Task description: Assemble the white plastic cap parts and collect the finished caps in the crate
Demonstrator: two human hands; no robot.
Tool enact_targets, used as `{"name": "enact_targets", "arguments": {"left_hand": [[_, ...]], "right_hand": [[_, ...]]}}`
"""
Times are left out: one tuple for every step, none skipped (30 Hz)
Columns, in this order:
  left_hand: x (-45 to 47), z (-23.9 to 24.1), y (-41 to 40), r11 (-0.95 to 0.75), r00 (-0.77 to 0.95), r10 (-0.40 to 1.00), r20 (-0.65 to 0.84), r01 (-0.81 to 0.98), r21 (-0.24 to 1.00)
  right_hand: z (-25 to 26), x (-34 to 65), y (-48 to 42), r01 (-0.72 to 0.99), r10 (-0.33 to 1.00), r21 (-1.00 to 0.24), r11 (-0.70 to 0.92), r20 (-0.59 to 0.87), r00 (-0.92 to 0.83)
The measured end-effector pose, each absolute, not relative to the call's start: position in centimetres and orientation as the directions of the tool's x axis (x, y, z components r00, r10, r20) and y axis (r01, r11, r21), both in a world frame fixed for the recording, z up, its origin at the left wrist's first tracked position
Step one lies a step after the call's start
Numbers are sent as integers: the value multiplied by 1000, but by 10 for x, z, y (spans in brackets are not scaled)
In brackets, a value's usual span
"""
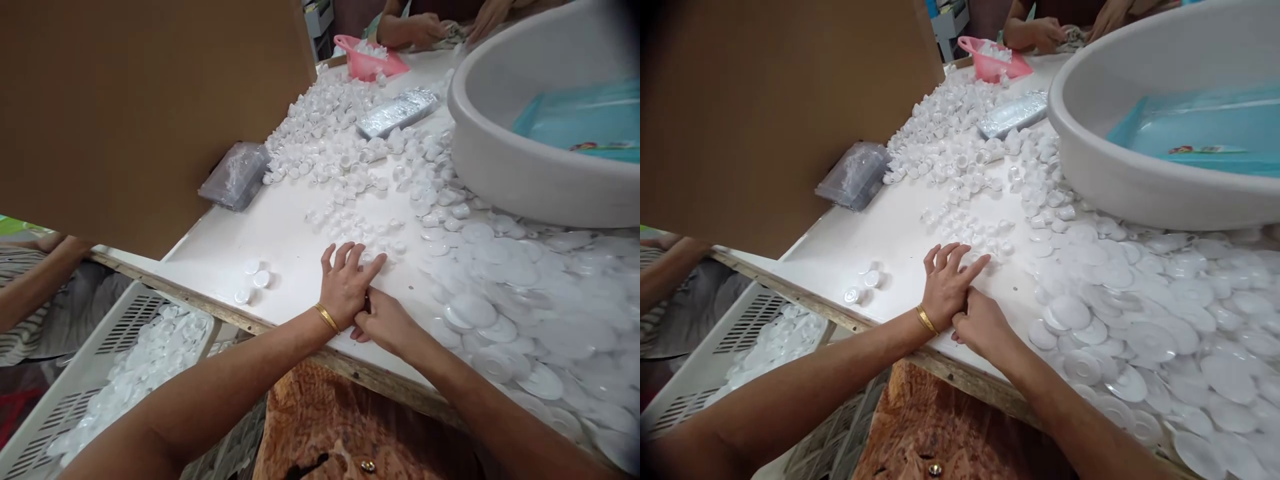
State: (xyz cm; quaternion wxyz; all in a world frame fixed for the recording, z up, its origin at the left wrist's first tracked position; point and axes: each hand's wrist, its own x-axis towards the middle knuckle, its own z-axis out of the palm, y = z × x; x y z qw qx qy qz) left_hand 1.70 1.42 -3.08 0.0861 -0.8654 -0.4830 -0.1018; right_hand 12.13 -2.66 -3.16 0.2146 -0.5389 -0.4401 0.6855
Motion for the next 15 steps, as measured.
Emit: {"name": "enact_targets", "arguments": {"left_hand": [[17, -31, 15, -511, 502, 823, 266, 859, -42], [17, -30, 14, -511, 500, 823, 269, 859, -33], [17, -29, 13, -515, 503, 822, 267, 857, -27], [17, -27, 12, -521, 510, 820, 258, 853, -28], [14, -25, 10, -525, 518, 820, 243, 850, -41], [10, -22, 7, -523, 523, 822, 226, 850, -64], [3, -19, 6, -512, 520, 829, 207, 854, -94], [-6, -16, 5, -491, 507, 839, 195, 862, -130], [-18, -13, 5, -466, 491, 850, 188, 869, -165], [-31, -10, 7, -436, 470, 863, 184, 878, -197], [-46, -6, 10, -403, 446, 876, 184, 886, -231], [-60, -3, 14, -362, 414, 891, 184, 895, -263], [-74, 1, 20, -309, 370, 911, 185, 906, -287], [-87, 5, 25, -251, 316, 929, 193, 921, -300], [-98, 8, 31, -190, 257, 945, 203, 936, -297]], "right_hand": [[-32, 121, -25, 170, 770, -839, -517, -542, -335], [-31, 120, -25, 150, 770, -843, -516, -533, -349], [-31, 121, -25, 121, 767, -847, -518, -523, -372], [-30, 122, -25, 88, 760, -849, -522, -509, -404], [-30, 125, -26, 60, 748, -849, -526, -495, -442], [-28, 129, -27, 48, 737, -853, -520, -476, -480], [-27, 135, -28, 59, 735, -869, -492, -451, -506], [-24, 143, -30, 96, 755, -896, -435, -420, -504], [-21, 153, -31, 154, 795, -922, -354, -384, -471], [-18, 165, -32, 228, 848, -936, -268, -341, -405], [-14, 179, -34, 310, 902, -930, -199, -297, -314], [-10, 193, -36, 395, 945, -906, -155, -253, -209], [-6, 207, -38, 473, 969, -869, -147, -222, -106], [-3, 219, -39, 554, 980, -819, -150, -196, -24], [0, 229, -41, 634, 985, -760, -144, -168, 22]]}}
